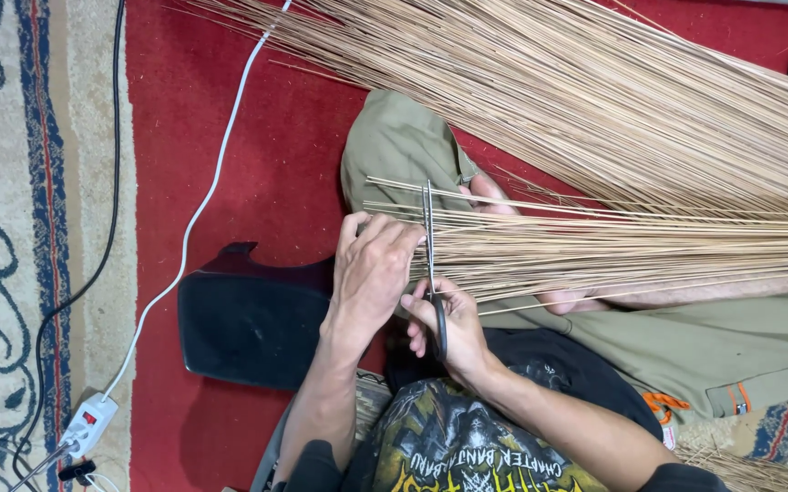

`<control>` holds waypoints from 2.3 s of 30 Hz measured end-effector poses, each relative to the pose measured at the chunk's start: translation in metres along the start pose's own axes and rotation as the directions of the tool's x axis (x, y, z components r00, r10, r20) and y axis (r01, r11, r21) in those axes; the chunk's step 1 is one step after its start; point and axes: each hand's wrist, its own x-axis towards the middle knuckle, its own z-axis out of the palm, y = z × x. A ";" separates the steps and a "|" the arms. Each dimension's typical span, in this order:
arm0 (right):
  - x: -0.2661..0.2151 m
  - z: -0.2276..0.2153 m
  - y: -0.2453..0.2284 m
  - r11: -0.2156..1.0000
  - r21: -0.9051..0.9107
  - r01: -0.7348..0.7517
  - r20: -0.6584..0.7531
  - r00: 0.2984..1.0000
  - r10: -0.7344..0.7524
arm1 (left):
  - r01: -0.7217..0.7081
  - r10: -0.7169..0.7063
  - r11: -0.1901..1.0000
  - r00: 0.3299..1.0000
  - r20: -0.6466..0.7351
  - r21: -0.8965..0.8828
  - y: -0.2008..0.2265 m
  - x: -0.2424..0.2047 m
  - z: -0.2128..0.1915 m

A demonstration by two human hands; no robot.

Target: Trimming the ends of a large bundle of thin wooden sticks using scissors to make them even.

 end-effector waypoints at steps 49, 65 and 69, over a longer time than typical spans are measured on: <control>-0.024 0.004 -0.040 0.977 0.031 -0.212 0.152 0.967 0.205 | 0.151 -0.196 0.974 0.937 -0.290 -0.171 0.007 0.008 -0.019; 0.004 -0.038 -0.090 0.922 -0.262 0.285 -0.012 0.954 -0.299 | -0.016 -0.085 0.963 0.930 -0.359 -0.269 0.027 0.022 -0.006; 0.018 -0.051 -0.111 0.885 -0.319 0.340 -0.060 0.924 -0.377 | -0.066 0.043 0.993 0.976 -0.213 -0.102 0.035 0.032 -0.017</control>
